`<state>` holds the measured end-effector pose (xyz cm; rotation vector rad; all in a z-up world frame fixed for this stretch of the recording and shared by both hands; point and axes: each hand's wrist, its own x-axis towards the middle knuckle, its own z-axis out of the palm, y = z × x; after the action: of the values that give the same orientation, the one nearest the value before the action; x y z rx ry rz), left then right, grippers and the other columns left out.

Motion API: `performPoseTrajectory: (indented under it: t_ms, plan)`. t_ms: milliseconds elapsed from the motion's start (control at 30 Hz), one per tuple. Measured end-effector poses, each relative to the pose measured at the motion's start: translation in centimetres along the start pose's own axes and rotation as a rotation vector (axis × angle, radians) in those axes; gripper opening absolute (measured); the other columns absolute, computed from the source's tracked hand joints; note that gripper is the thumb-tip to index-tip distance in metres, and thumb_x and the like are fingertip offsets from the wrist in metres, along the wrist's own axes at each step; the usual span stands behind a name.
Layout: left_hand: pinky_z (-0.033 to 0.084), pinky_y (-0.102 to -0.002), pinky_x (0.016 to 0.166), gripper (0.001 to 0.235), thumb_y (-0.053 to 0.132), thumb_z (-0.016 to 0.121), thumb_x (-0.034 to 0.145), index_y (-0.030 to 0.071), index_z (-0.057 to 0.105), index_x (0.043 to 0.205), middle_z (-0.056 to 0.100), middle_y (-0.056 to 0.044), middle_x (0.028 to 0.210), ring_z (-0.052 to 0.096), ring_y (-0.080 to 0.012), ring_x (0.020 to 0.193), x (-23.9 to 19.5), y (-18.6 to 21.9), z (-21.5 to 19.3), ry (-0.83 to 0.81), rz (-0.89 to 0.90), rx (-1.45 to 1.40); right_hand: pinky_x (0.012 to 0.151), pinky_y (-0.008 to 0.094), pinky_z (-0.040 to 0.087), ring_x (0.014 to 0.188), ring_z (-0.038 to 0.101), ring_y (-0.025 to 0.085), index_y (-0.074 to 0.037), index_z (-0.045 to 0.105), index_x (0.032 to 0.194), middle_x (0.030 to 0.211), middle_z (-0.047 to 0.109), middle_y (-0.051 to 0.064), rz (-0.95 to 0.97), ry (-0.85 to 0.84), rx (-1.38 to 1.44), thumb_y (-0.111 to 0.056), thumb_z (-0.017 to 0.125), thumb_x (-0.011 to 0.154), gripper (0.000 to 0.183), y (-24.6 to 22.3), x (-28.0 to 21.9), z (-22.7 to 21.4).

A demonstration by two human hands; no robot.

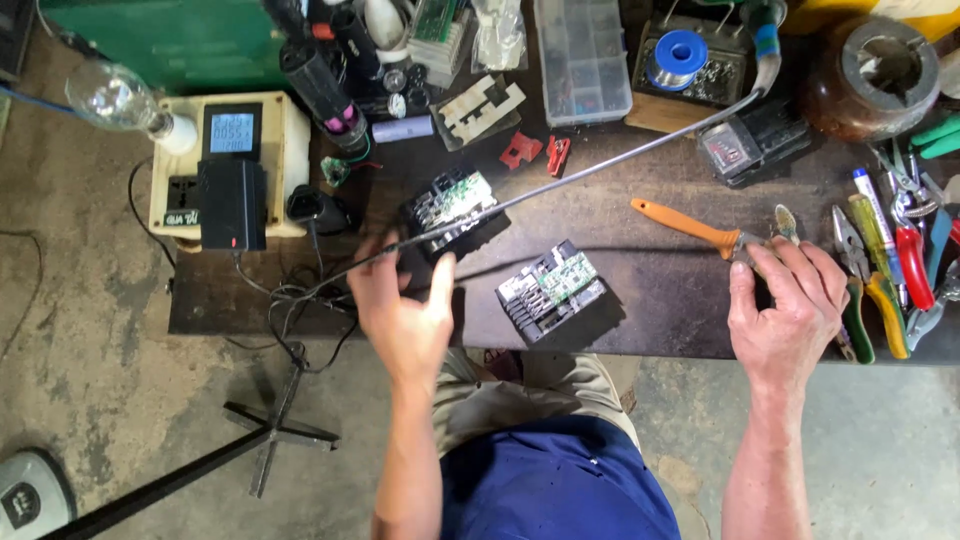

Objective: The person cleans a small electronic device with a brush and a toothbrush, then uses a metal tube to inspect the device's interior. They handle a small plastic bag containing parts and place it on the workbench.

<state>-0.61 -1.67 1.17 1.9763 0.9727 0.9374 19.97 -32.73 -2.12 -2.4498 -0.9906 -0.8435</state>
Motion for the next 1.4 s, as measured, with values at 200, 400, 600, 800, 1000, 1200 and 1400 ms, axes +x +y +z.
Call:
performPoseTrajectory:
  t_ms: [200,400,600,800,1000,1200,1400]
  plan:
    - [0.057,-0.029,0.071,0.010,-0.004,0.063,0.098,0.000,0.071,0.093,0.071,-0.012,0.095,0.069,-0.0216,0.085,2.3,8.3,-0.5,0.142,0.307,-0.061,0.105,0.044,0.051,0.123,0.062,0.035,0.004,0.085,0.114,0.119,0.079,0.018,0.014,-0.001,0.012,-0.017,0.073,0.114,0.024,-0.2,0.1,0.0]
    - [0.058,-0.038,0.079,0.034,0.028,0.060,0.091,0.006,0.073,0.115,0.080,-0.012,0.105,0.077,-0.0253,0.087,18.5,5.7,10.0,-0.196,0.225,0.018,0.105,0.045,0.051,0.121,0.063,0.035,0.003,0.085,0.112,0.118,0.078,0.018,0.029,0.015,0.013,-0.015,0.075,0.112,0.021,-0.3,0.7,-0.4]
    - [0.067,-0.040,0.048,0.031,0.006,0.062,0.093,0.006,0.048,0.120,0.071,-0.022,0.103,0.074,-0.0256,0.045,22.4,5.7,18.4,-0.366,-0.153,0.190,0.105,0.045,0.050,0.120,0.061,0.034,-0.001,0.084,0.112,0.120,0.077,0.014,0.075,0.007,0.019,-0.014,0.076,0.108,0.016,0.1,1.0,-0.5]
    - [0.066,-0.046,0.079,0.051,-0.001,0.074,0.084,0.009,0.039,0.120,0.073,-0.015,0.103,0.075,-0.0320,0.097,21.8,5.4,20.1,-0.272,-0.207,0.308,0.104,0.044,0.049,0.123,0.060,0.032,-0.003,0.084,0.112,0.119,0.077,0.012,0.110,0.004,0.016,-0.017,0.076,0.106,0.017,0.4,0.9,-0.4]
    - [0.059,-0.025,0.060,0.019,-0.010,0.074,0.074,0.003,0.076,0.087,0.079,-0.009,0.087,0.070,-0.0140,0.073,20.6,5.9,16.4,-0.186,-0.159,-0.300,0.104,0.044,0.049,0.121,0.063,0.031,-0.006,0.084,0.110,0.120,0.077,0.010,0.104,0.012,0.019,-0.017,0.078,0.105,0.013,0.7,0.9,-0.5]
    - [0.026,-0.027,0.060,0.031,0.014,0.074,0.081,0.016,0.048,0.064,0.037,0.008,0.064,0.030,-0.0066,0.065,13.2,10.1,6.6,-0.275,0.020,-0.258,0.107,0.045,0.049,0.123,0.064,0.032,-0.004,0.085,0.112,0.120,0.079,0.012,0.080,0.011,0.021,-0.016,0.079,0.107,0.015,0.7,0.7,-0.7]
    - [0.044,-0.024,0.059,0.017,0.005,0.078,0.081,0.010,0.062,0.078,0.056,0.003,0.070,0.051,-0.0063,0.065,4.9,8.2,0.2,-0.268,-0.096,-0.580,0.105,0.042,0.050,0.120,0.063,0.033,0.002,0.087,0.112,0.117,0.080,0.016,-0.004,0.011,0.013,-0.014,0.080,0.112,0.017,0.7,0.5,-0.7]
